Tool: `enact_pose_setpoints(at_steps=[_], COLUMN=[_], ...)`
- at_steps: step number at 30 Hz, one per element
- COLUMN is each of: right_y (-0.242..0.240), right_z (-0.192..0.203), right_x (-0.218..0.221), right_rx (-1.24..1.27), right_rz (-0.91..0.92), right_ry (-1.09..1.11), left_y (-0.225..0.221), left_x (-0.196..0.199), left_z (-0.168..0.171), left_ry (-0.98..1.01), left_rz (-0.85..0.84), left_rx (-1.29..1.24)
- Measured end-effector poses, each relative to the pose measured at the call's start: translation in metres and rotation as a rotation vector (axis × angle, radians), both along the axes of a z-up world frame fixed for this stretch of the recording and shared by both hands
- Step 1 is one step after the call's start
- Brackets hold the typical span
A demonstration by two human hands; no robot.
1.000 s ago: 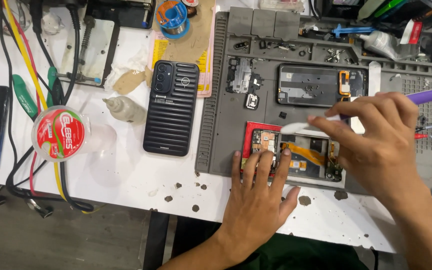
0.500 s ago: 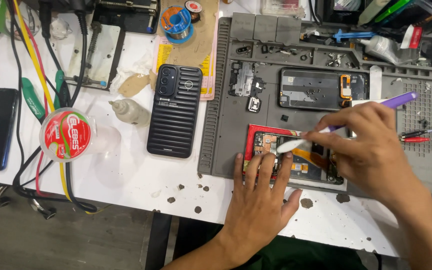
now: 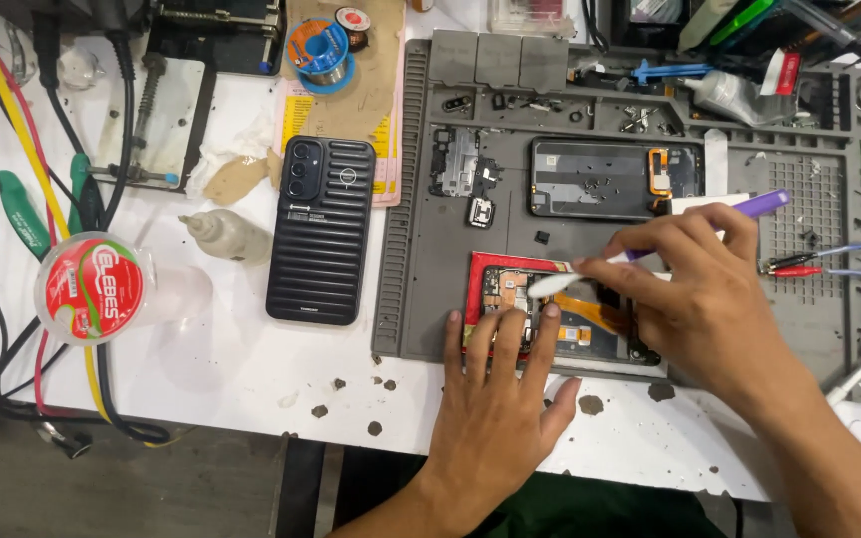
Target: Cleaning a phone frame with a toothbrush and solvent, followed by applying heat to a motherboard using a heat gun.
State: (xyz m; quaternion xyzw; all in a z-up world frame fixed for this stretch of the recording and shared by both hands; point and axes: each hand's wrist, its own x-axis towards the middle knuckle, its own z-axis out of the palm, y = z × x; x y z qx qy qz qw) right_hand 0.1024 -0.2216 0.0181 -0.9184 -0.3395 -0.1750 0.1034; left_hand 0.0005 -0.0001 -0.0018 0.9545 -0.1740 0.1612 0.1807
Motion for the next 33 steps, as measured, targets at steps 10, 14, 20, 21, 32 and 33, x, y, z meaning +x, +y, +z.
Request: enact_pose_setpoints(at_steps=[10, 14, 20, 21, 32, 33], right_y=[0.011, 0.010, 0.015, 0.014, -0.001, 0.001], right_z=[0.017, 0.008, 0.014, 0.009, -0.004, -0.003], right_x=[-0.003, -0.004, -0.004, 0.000, 0.000, 0.003], right_rx=[-0.048, -0.019, -0.030, -0.029, 0.028, 0.001], right_rz=[-0.004, 0.072, 0.098, 0.031, 0.037, -0.010], right_ry=[-0.151, 0.051, -0.031, -0.165, 0.106, -0.025], left_y=[0.000, 0.001, 0.001, 0.002, 0.000, 0.000], left_x=[-0.002, 0.000, 0.000, 0.002, 0.001, 0.003], left_z=[0.002, 0.001, 0.001, 0.000, 0.004, 0.002], left_ry=[-0.010, 0.003, 0.010, -0.003, -0.010, -0.024], left_rz=[0.013, 0.012, 0.001, 0.008, 0.011, 0.012], left_rx=[0.017, 0.011, 0.001, 0.015, 0.008, 0.003])
